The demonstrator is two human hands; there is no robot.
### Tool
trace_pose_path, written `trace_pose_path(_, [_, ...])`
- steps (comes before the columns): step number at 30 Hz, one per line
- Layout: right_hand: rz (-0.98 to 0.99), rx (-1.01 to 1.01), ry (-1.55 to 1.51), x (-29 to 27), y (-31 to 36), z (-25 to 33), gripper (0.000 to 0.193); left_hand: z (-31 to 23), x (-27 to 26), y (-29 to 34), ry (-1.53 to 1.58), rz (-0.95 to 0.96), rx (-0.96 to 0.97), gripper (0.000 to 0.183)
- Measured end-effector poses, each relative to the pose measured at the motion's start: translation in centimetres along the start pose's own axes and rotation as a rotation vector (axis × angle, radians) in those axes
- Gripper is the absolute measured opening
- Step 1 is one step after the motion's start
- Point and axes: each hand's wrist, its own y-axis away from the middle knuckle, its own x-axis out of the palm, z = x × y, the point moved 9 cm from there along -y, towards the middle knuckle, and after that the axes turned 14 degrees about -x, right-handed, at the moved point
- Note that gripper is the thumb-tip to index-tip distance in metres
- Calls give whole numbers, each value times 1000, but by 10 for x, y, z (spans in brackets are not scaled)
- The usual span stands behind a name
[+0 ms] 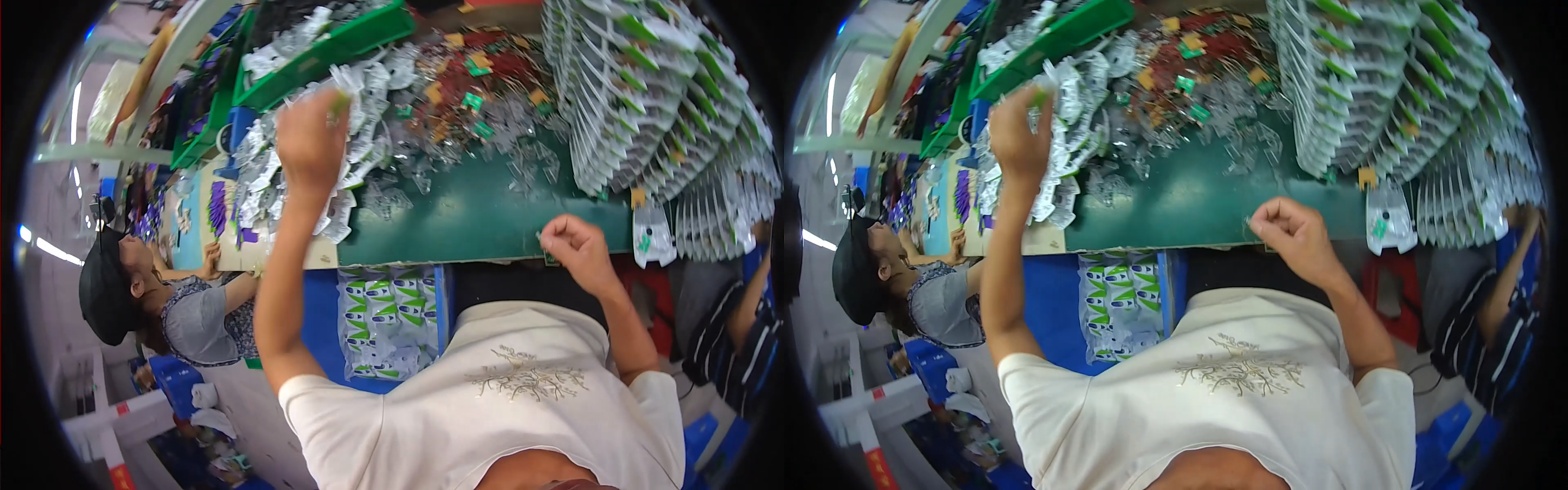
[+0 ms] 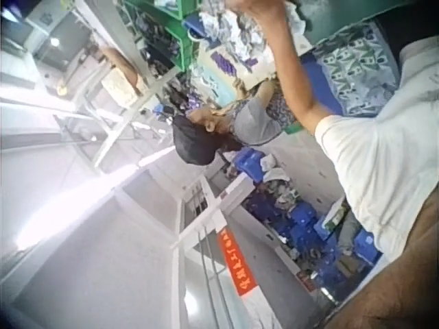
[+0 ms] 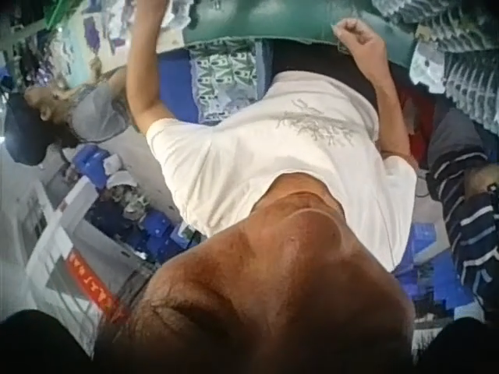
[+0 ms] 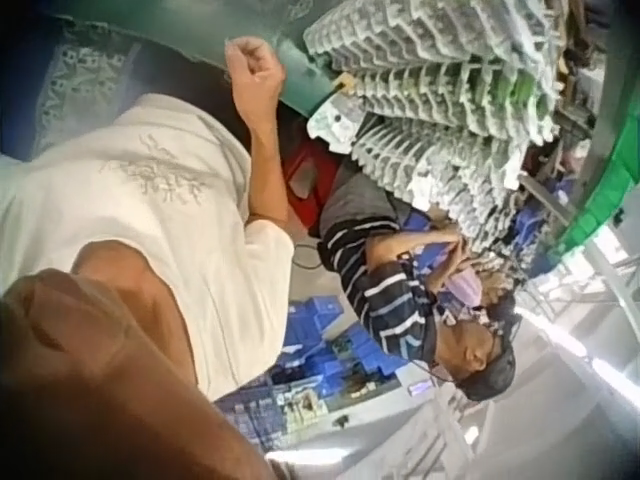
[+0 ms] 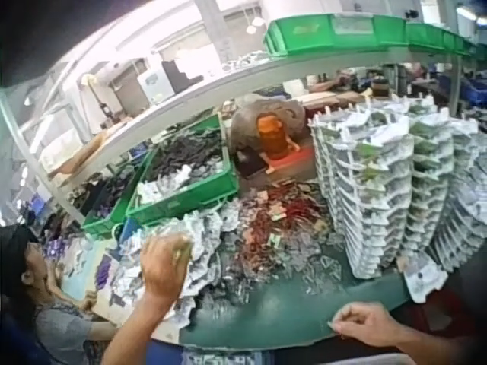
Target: The person assembles toy components by inserting small circuit boards and wires into plastic housing pieces by hand, then placing the assembled units into a blue container.
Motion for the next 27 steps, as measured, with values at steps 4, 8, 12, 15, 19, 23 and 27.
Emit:
trace_pose_path(4, [-46, -49, 171, -23, 0, 14, 6, -124, 1, 100, 408, 464, -57, 31])
trace_pose_path(8, [-35, -92, 395, -28, 0, 27, 7, -194, 8, 153, 452, 496, -93, 30])
trace_pose_path(12, [124, -474, 763, 15, -6, 54, 9, -189, 26, 172, 362, 534, -309, 32])
trace_pose_path(15, [195, -631, 929, 45, -15, 44, 10, -188, 36, 181, 410, 553, -282, 36])
trace_pose_path(19, [453, -642, 1212, 69, -24, 20, 13, -187, 33, 170, 494, 555, -279, 38])
trace_pose_path(23, [520, -588, 1134, 68, -19, 19, 12, -144, 53, 148, 844, 558, -501, 18])
trace_pose_path(27, [455, -649, 1129, 70, -13, 22, 14, -121, 100, 112, 734, 454, -683, 16])
